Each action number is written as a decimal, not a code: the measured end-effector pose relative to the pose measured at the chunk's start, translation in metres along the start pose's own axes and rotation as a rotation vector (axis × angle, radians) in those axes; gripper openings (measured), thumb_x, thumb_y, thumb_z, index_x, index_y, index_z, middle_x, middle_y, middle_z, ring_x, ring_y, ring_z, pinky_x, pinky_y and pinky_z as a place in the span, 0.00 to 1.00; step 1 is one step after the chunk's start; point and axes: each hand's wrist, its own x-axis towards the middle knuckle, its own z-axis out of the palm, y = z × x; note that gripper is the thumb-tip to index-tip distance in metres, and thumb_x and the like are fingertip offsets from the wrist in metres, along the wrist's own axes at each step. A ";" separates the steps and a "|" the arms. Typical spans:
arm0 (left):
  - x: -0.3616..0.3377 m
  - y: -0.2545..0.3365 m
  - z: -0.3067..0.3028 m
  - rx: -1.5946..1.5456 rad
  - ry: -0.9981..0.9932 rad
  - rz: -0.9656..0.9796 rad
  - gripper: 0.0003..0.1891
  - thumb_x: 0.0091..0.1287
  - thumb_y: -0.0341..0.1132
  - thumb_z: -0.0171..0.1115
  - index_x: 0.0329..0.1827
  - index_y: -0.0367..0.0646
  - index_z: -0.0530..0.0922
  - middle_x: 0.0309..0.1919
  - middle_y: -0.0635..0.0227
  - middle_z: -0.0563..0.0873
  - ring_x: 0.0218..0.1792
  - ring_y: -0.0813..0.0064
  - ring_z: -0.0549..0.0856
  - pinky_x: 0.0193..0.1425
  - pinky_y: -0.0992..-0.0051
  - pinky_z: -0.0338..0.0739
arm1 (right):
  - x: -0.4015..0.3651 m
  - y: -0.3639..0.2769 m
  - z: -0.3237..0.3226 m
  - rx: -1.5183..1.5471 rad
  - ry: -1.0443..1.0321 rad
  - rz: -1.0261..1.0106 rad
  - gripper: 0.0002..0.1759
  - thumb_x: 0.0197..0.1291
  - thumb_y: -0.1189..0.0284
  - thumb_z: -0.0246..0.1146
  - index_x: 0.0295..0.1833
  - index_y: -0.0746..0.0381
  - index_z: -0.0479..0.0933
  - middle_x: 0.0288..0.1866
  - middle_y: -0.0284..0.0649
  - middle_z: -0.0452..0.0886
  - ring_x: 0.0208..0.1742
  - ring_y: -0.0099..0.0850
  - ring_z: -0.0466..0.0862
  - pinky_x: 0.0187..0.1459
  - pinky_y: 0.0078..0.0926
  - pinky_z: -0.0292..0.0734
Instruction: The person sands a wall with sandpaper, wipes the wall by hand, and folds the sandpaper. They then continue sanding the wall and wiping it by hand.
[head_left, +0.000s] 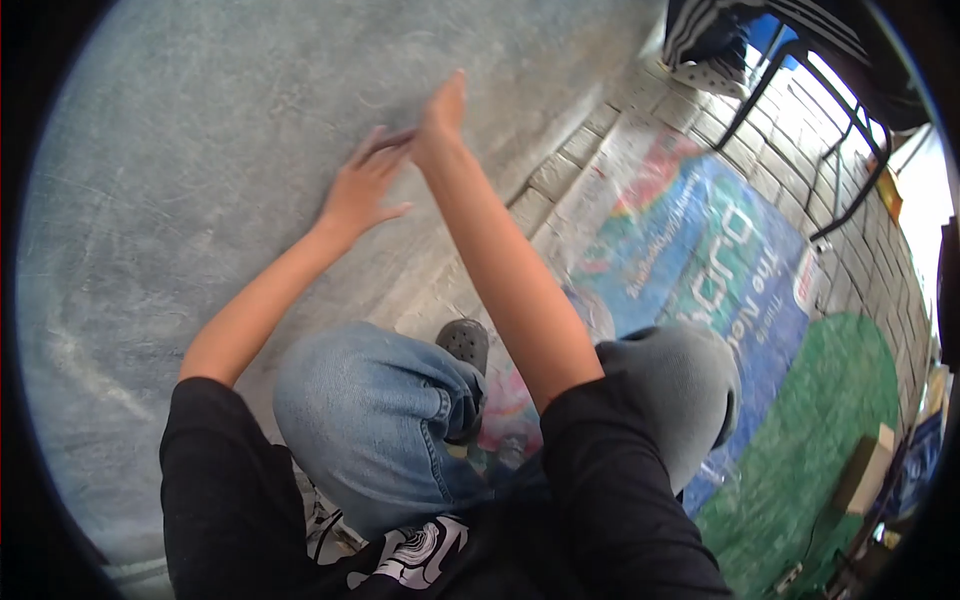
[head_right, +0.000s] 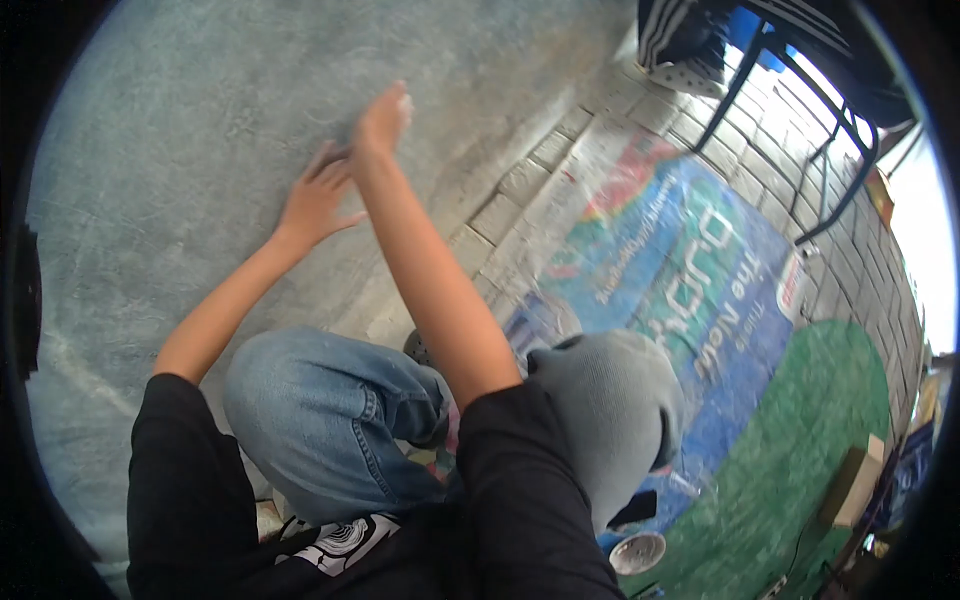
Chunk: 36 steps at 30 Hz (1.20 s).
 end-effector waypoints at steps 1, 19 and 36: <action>-0.018 -0.001 -0.010 -0.043 0.025 -0.036 0.40 0.50 0.59 0.61 0.62 0.39 0.68 0.60 0.69 0.71 0.65 0.74 0.64 0.76 0.65 0.42 | -0.019 -0.009 0.004 -0.010 0.020 -0.004 0.36 0.68 0.52 0.37 0.66 0.73 0.56 0.69 0.57 0.59 0.69 0.49 0.59 0.68 0.40 0.52; -0.263 -0.100 -0.168 0.484 0.484 -0.722 0.29 0.69 0.55 0.42 0.72 0.62 0.52 0.73 0.80 0.53 0.72 0.78 0.54 0.69 0.44 0.45 | -0.231 -0.078 0.062 -0.348 -0.580 -0.531 0.32 0.68 0.61 0.40 0.68 0.76 0.49 0.73 0.60 0.43 0.75 0.49 0.44 0.72 0.38 0.41; -0.361 -0.227 -0.253 0.575 0.940 -1.300 0.37 0.65 0.65 0.35 0.71 0.50 0.56 0.72 0.68 0.53 0.74 0.69 0.45 0.67 0.39 0.37 | -0.240 -0.071 0.059 -0.479 -0.995 -0.705 0.30 0.69 0.58 0.42 0.67 0.69 0.58 0.71 0.55 0.54 0.74 0.47 0.49 0.70 0.35 0.47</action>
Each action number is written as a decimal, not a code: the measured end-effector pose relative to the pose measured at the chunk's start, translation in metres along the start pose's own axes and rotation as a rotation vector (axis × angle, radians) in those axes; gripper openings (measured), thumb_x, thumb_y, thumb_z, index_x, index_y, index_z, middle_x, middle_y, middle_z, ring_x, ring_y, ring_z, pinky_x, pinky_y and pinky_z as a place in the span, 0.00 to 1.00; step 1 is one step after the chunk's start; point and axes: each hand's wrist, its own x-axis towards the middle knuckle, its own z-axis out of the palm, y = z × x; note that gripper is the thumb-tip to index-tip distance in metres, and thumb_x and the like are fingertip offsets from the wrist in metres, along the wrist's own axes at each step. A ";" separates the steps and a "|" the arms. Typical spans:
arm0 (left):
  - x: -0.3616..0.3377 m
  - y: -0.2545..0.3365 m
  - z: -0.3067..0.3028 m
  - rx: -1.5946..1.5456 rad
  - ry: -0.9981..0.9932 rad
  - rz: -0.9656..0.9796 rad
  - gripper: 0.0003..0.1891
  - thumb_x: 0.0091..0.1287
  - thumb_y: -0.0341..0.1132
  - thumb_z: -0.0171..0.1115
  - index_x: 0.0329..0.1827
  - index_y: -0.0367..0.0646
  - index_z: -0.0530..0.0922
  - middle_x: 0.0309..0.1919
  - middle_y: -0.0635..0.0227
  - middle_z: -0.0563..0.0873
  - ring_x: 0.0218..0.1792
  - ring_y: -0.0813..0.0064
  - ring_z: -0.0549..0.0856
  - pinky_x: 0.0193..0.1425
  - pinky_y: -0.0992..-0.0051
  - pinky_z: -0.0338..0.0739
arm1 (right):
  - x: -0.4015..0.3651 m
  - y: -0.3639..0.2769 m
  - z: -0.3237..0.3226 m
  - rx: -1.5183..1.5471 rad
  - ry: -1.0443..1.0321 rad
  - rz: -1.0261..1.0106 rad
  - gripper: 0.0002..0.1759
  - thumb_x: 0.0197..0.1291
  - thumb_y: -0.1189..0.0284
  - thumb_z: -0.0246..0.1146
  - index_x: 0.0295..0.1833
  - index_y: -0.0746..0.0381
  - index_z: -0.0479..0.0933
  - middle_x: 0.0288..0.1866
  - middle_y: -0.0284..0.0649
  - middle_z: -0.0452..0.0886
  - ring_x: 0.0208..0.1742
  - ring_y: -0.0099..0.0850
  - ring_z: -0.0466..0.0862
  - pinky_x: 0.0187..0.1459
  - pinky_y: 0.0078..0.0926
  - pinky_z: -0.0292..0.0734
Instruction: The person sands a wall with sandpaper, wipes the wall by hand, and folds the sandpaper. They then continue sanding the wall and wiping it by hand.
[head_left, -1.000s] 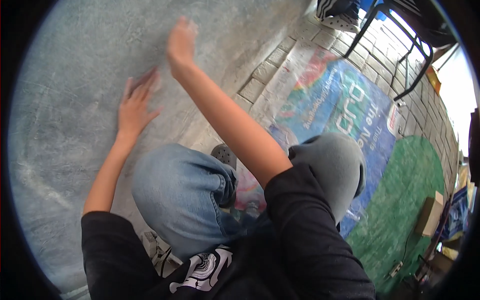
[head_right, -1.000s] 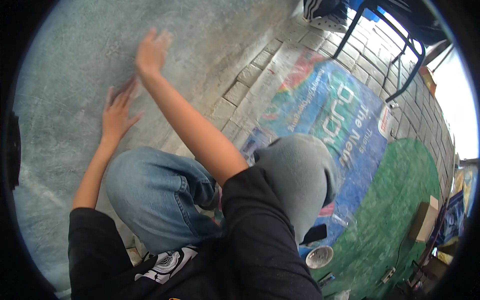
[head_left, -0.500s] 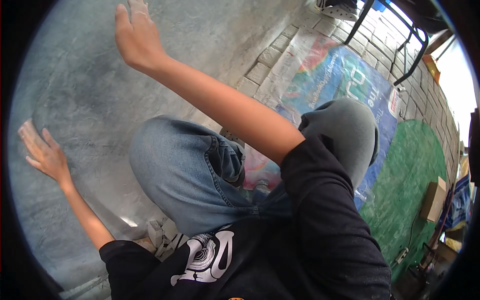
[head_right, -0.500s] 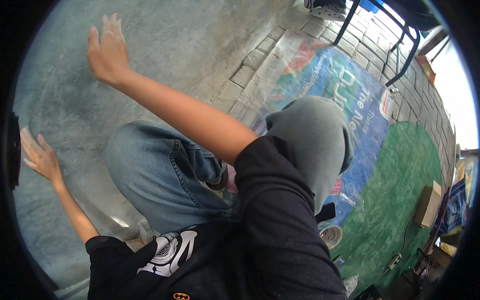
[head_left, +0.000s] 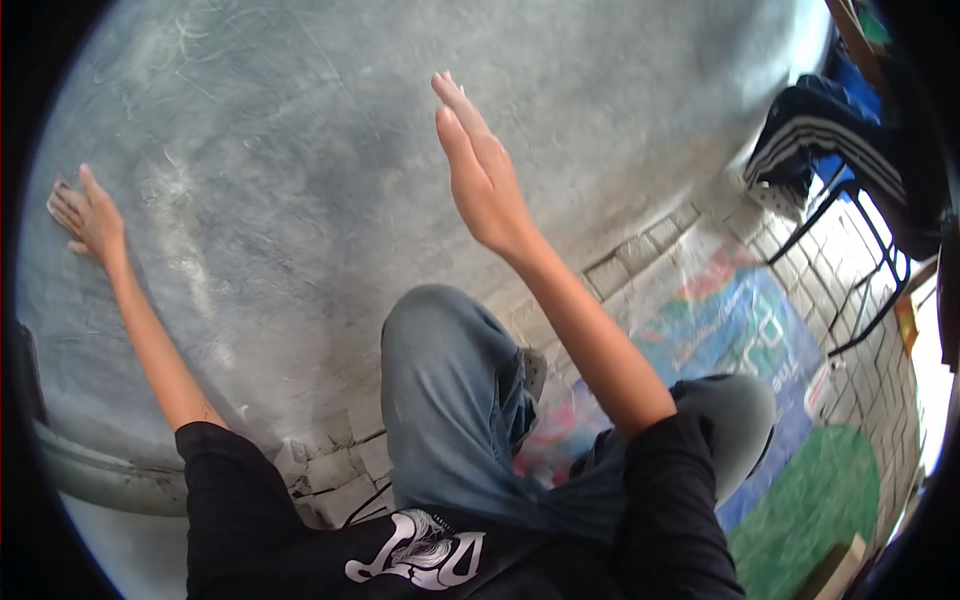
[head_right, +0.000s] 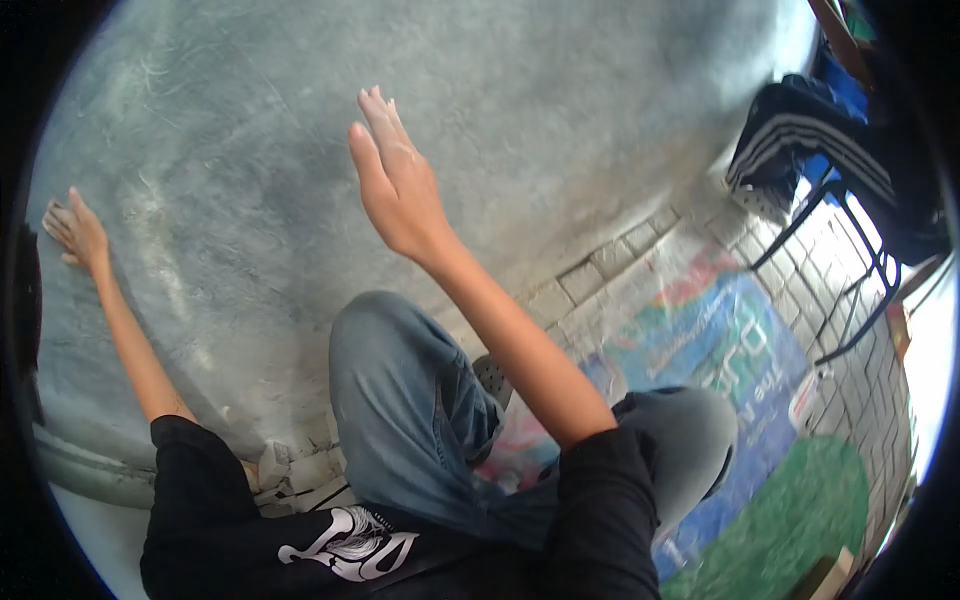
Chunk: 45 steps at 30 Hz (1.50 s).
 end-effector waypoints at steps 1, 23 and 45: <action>0.001 -0.002 0.003 0.007 0.018 -0.014 0.37 0.65 0.65 0.35 0.71 0.50 0.56 0.72 0.68 0.53 0.74 0.69 0.45 0.67 0.39 0.37 | 0.002 0.000 -0.003 -0.006 -0.021 -0.045 0.29 0.69 0.59 0.43 0.68 0.68 0.57 0.71 0.54 0.54 0.74 0.46 0.49 0.70 0.35 0.47; -0.020 0.333 0.040 0.078 -0.309 0.331 0.47 0.60 0.67 0.43 0.73 0.40 0.45 0.74 0.62 0.45 0.74 0.67 0.42 0.73 0.50 0.32 | 0.013 -0.002 -0.067 0.084 0.137 -0.027 0.26 0.70 0.61 0.39 0.66 0.67 0.61 0.71 0.57 0.54 0.74 0.48 0.50 0.70 0.39 0.47; -0.132 0.336 0.068 -0.276 -0.103 0.263 0.33 0.65 0.54 0.45 0.73 0.59 0.50 0.73 0.79 0.52 0.71 0.79 0.55 0.72 0.47 0.36 | 0.000 0.002 -0.094 -0.102 0.248 0.021 0.27 0.70 0.58 0.39 0.58 0.68 0.71 0.68 0.60 0.58 0.72 0.48 0.56 0.67 0.39 0.55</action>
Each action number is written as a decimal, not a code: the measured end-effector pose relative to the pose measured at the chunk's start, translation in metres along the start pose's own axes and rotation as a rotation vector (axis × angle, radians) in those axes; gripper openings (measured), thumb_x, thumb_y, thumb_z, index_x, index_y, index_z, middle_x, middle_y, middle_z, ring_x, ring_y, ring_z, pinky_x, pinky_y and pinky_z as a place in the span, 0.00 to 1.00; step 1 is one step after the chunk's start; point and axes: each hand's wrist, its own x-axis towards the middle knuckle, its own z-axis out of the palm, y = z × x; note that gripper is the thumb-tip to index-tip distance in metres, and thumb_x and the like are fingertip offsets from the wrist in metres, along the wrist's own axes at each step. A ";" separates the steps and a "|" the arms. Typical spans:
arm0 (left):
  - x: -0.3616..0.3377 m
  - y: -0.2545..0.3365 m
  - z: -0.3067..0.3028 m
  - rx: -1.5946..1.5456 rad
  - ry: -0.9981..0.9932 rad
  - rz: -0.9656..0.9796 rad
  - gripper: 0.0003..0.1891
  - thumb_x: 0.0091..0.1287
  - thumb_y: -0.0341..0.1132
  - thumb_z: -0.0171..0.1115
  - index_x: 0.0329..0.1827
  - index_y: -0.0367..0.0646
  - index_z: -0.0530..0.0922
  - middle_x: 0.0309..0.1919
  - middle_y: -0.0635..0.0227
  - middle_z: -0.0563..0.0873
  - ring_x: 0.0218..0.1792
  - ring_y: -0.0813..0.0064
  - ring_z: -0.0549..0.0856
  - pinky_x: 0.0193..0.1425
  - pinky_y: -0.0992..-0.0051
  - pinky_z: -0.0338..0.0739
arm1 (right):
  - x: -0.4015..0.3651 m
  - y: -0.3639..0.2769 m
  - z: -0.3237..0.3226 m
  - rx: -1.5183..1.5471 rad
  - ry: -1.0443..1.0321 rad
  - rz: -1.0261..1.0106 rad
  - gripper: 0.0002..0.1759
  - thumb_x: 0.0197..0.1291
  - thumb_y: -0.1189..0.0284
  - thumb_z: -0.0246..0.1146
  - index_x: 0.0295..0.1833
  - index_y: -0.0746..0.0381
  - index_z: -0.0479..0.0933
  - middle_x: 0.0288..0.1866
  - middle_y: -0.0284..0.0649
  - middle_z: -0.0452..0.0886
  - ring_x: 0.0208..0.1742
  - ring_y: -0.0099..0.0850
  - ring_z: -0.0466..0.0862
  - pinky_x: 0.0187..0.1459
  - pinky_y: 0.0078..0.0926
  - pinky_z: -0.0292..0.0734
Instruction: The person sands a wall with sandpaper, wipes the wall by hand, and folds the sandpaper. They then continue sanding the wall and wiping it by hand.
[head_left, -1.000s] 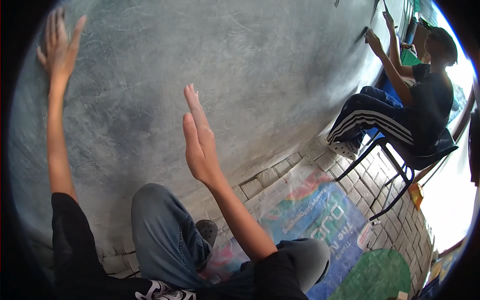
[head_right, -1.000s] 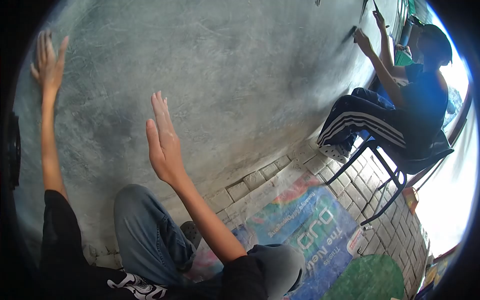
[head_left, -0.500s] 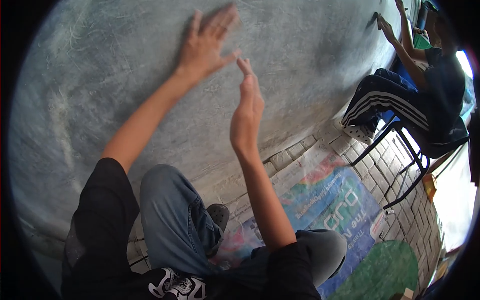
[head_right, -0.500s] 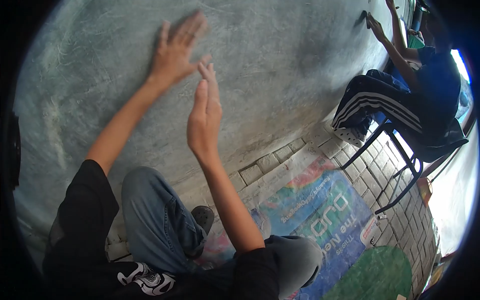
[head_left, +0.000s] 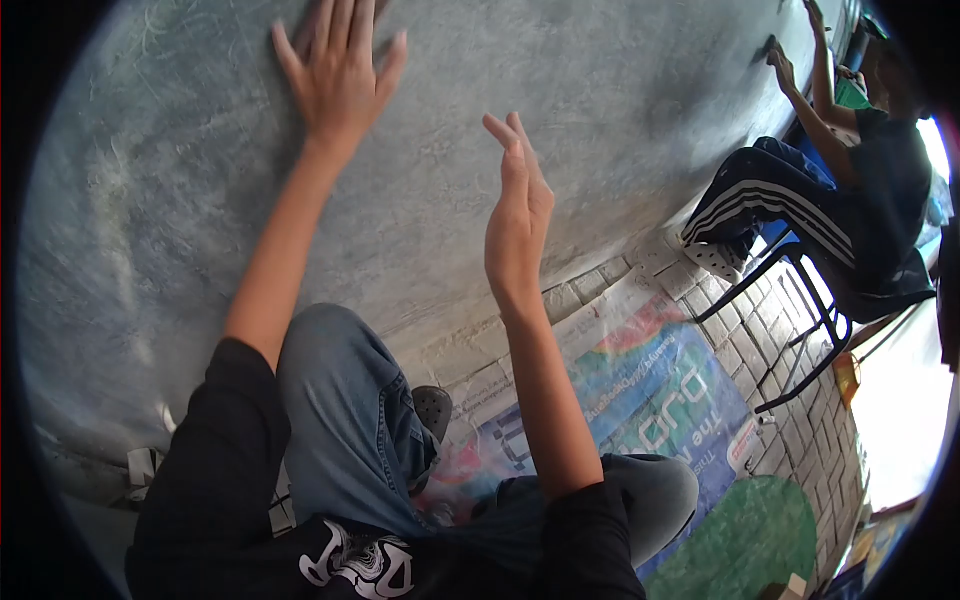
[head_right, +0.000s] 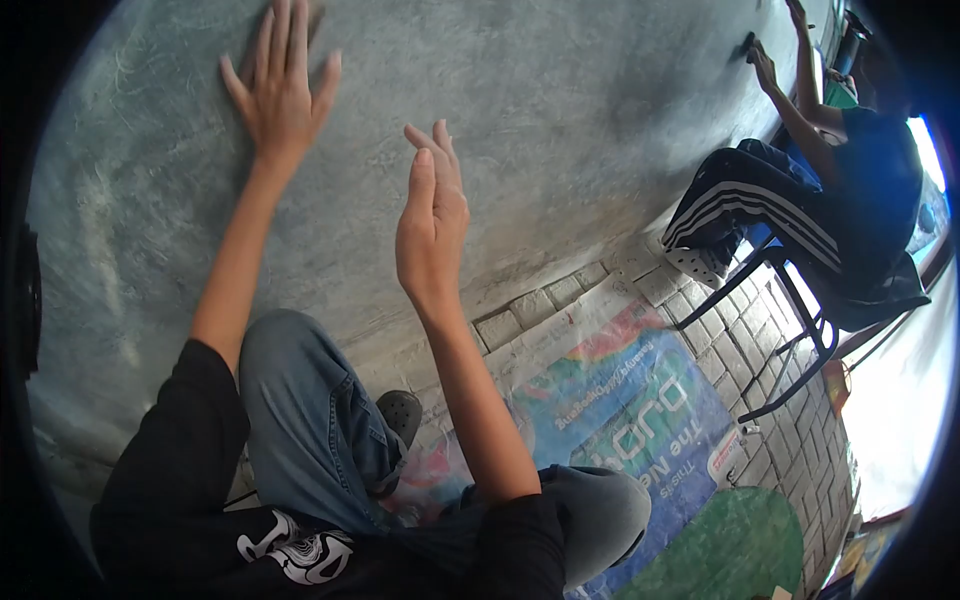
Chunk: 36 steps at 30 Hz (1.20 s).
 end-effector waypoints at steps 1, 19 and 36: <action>0.017 0.000 -0.011 0.004 -0.015 -0.007 0.33 0.65 0.54 0.45 0.73 0.59 0.50 0.73 0.79 0.52 0.71 0.79 0.55 0.72 0.47 0.36 | -0.001 0.002 0.000 -0.002 -0.009 0.014 0.27 0.70 0.58 0.39 0.58 0.68 0.71 0.68 0.60 0.58 0.72 0.48 0.56 0.67 0.39 0.55; -0.031 0.037 0.002 -0.126 -0.243 0.088 0.35 0.64 0.62 0.44 0.71 0.56 0.57 0.72 0.75 0.55 0.71 0.73 0.58 0.70 0.42 0.33 | 0.002 -0.008 -0.008 -0.044 0.103 0.133 0.27 0.70 0.61 0.37 0.62 0.69 0.66 0.66 0.54 0.65 0.71 0.42 0.59 0.68 0.35 0.52; -0.034 -0.029 -0.042 -0.008 -0.289 0.117 0.36 0.64 0.62 0.43 0.73 0.58 0.51 0.73 0.75 0.53 0.72 0.75 0.52 0.70 0.42 0.35 | -0.011 -0.001 -0.001 -0.031 -0.046 0.095 0.28 0.70 0.59 0.39 0.64 0.69 0.64 0.68 0.56 0.61 0.71 0.45 0.57 0.69 0.35 0.51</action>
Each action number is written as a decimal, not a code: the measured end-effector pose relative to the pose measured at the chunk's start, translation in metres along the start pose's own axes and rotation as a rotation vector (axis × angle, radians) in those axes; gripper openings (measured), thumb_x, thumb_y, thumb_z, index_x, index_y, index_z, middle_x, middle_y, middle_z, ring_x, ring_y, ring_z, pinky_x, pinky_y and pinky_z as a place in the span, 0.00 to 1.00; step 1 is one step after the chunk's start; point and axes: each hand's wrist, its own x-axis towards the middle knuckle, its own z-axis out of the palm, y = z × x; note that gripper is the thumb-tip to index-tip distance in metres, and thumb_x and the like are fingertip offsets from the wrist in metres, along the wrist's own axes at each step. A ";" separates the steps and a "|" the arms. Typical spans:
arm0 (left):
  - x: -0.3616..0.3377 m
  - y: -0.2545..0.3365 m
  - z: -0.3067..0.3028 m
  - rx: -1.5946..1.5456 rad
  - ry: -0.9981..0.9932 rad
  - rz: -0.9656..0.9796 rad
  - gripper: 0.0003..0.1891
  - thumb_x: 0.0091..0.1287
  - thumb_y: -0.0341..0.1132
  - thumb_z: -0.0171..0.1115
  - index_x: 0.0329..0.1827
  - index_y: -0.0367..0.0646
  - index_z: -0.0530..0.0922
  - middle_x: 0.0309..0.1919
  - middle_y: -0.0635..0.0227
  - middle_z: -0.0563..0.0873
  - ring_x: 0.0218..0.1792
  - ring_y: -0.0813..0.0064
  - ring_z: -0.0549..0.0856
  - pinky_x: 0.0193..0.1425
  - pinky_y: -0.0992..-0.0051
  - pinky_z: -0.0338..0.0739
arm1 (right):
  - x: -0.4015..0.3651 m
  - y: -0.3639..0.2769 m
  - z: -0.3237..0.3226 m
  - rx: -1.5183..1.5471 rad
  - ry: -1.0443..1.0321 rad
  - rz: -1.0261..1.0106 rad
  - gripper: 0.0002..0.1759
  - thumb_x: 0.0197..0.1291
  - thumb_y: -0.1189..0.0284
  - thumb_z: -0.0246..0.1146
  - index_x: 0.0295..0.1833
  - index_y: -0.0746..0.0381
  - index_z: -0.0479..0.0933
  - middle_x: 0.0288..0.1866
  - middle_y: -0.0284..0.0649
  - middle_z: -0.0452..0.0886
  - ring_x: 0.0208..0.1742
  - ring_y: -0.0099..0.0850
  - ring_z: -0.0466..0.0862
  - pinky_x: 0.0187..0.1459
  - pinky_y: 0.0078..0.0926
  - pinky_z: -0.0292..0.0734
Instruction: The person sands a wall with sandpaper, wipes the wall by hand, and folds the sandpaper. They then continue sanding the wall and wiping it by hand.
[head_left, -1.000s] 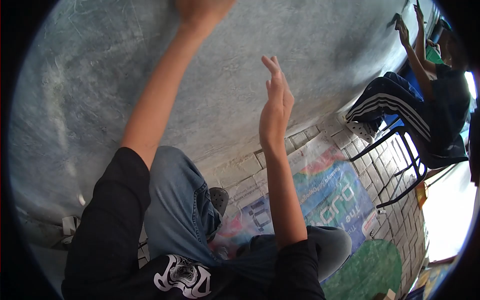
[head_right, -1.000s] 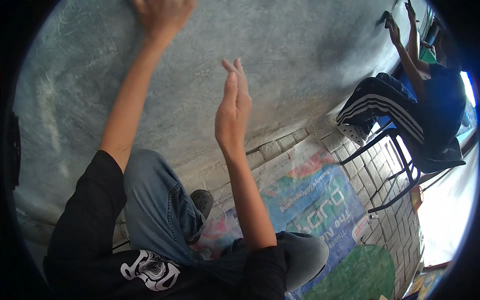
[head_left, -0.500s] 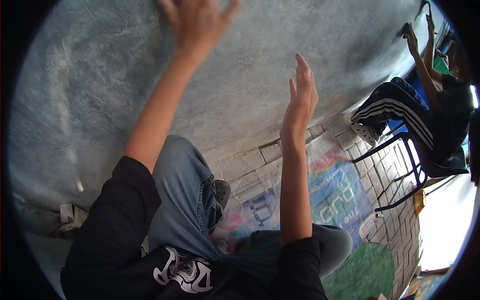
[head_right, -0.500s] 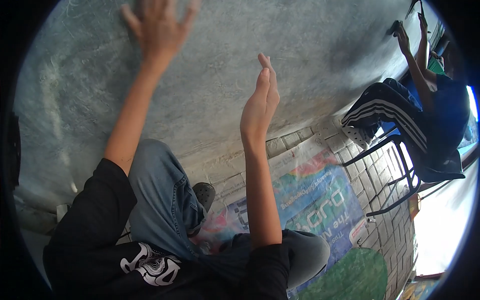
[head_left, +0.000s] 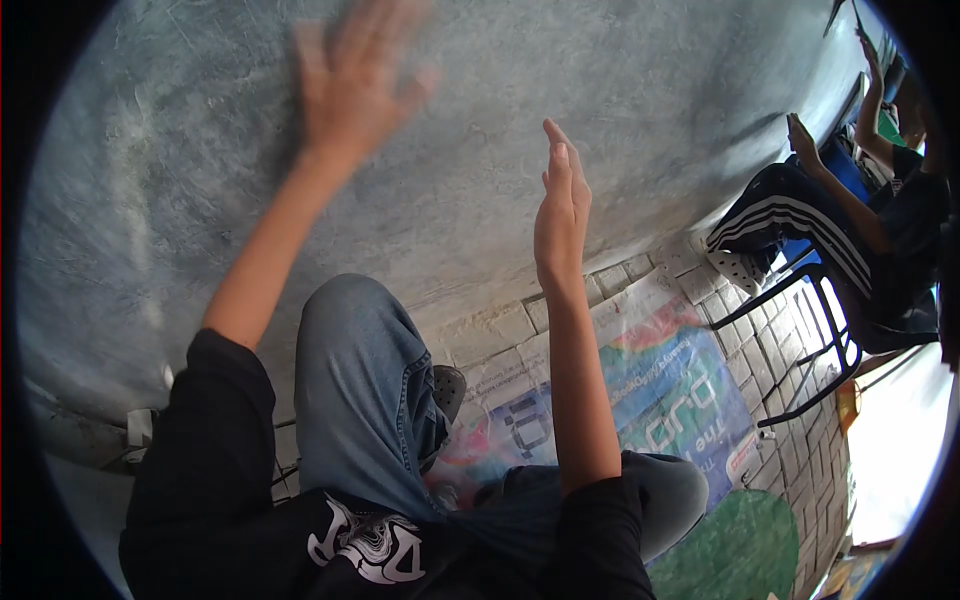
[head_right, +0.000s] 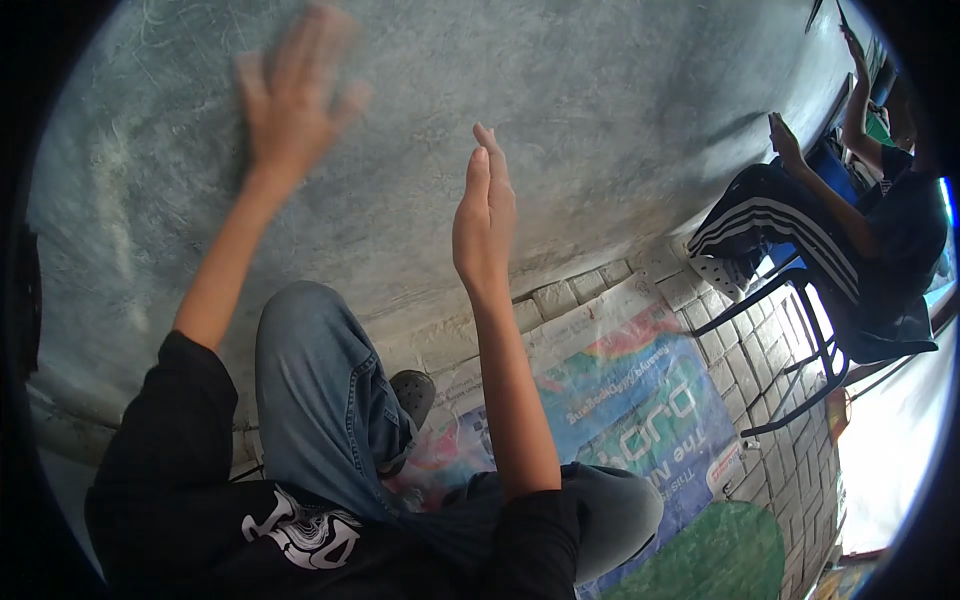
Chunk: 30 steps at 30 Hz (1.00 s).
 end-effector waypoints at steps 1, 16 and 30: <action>0.006 -0.030 -0.002 0.074 0.142 -0.099 0.36 0.65 0.62 0.42 0.73 0.57 0.50 0.73 0.72 0.51 0.73 0.72 0.50 0.68 0.39 0.34 | 0.001 0.006 0.000 -0.003 -0.007 0.005 0.28 0.70 0.59 0.39 0.64 0.69 0.64 0.68 0.56 0.61 0.71 0.45 0.57 0.69 0.34 0.51; -0.117 -0.089 -0.051 0.230 -0.041 -0.255 0.37 0.65 0.60 0.42 0.73 0.51 0.49 0.74 0.64 0.46 0.73 0.66 0.49 0.71 0.45 0.33 | -0.029 0.030 0.040 -0.110 -0.273 -0.053 0.25 0.68 0.61 0.45 0.64 0.65 0.64 0.67 0.58 0.61 0.70 0.51 0.58 0.67 0.39 0.54; -0.194 -0.082 -0.030 0.059 -0.381 0.294 0.34 0.64 0.56 0.48 0.71 0.49 0.57 0.73 0.66 0.53 0.73 0.65 0.51 0.69 0.42 0.33 | -0.034 0.036 0.044 -0.145 -0.320 -0.028 0.26 0.69 0.59 0.44 0.64 0.65 0.64 0.67 0.59 0.60 0.71 0.52 0.56 0.67 0.40 0.54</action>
